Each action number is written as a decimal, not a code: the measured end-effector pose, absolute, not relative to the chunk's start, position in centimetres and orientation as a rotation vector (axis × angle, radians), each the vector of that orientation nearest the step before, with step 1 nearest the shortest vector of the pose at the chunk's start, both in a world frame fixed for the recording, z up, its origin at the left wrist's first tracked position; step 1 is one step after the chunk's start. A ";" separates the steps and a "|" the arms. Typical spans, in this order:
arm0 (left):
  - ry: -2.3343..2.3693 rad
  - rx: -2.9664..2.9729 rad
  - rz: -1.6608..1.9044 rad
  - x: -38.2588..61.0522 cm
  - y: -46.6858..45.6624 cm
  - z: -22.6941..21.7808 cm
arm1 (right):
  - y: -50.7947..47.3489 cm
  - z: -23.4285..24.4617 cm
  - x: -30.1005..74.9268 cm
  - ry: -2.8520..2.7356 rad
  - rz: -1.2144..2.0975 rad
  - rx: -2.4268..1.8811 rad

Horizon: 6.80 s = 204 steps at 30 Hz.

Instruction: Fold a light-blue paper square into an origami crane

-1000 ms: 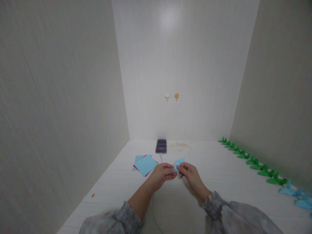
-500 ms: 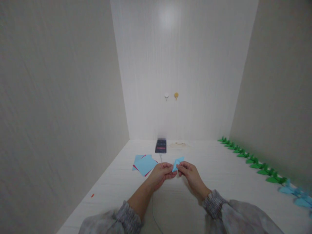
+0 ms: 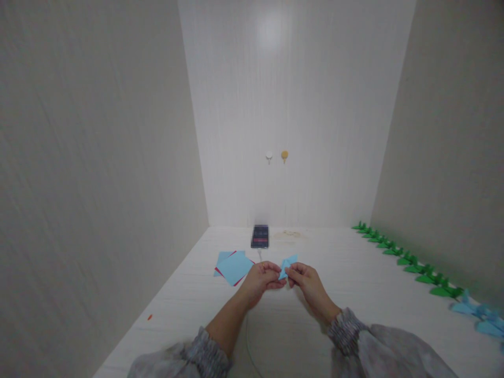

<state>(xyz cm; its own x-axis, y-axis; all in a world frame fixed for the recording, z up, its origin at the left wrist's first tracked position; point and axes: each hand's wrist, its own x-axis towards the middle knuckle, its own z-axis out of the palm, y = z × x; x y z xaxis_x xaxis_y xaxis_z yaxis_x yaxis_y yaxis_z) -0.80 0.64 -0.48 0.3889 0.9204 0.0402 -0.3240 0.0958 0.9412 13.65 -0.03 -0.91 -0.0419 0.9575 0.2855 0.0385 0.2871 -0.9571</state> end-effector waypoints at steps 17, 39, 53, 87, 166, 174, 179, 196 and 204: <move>0.660 1.141 1.012 -1.1 0.6 -0.3 | -0.1 -0.8 13.4 -1.326 1.043 -1.056; 0.764 1.181 0.999 -1.0 0.9 -0.9 | 0.2 -1.4 13.4 -1.346 1.029 -1.072; 0.786 1.214 1.022 -0.8 0.7 -0.9 | 0.3 -1.3 13.4 -1.414 1.014 -1.110; 0.815 1.284 1.171 -0.2 1.2 -1.1 | 0.5 -1.3 13.1 -1.300 1.101 -0.879; 0.714 1.134 1.164 -0.8 0.3 0.0 | -0.6 0.5 13.8 -1.472 1.085 -0.947; 0.803 1.163 1.203 -0.9 1.0 -0.5 | -0.6 0.1 13.6 -1.522 1.067 -0.910; 0.807 1.190 1.203 -0.9 1.0 -0.6 | 0.2 -0.9 13.3 -1.413 1.162 -0.836; 0.802 1.093 1.250 -0.7 0.5 0.0 | -0.6 0.1 12.9 -1.231 1.236 -0.843; 0.828 1.144 1.135 -0.9 0.4 -0.4 | -0.3 -0.4 12.8 -1.264 1.223 -0.836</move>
<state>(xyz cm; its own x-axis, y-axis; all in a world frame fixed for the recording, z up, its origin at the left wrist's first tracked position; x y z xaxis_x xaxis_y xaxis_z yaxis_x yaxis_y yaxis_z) -0.87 0.44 -0.38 0.2557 0.9657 0.0459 -0.2512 0.0205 0.9677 12.80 -0.33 -0.42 -0.1160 0.9650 0.2351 -0.2029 0.2087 -0.9567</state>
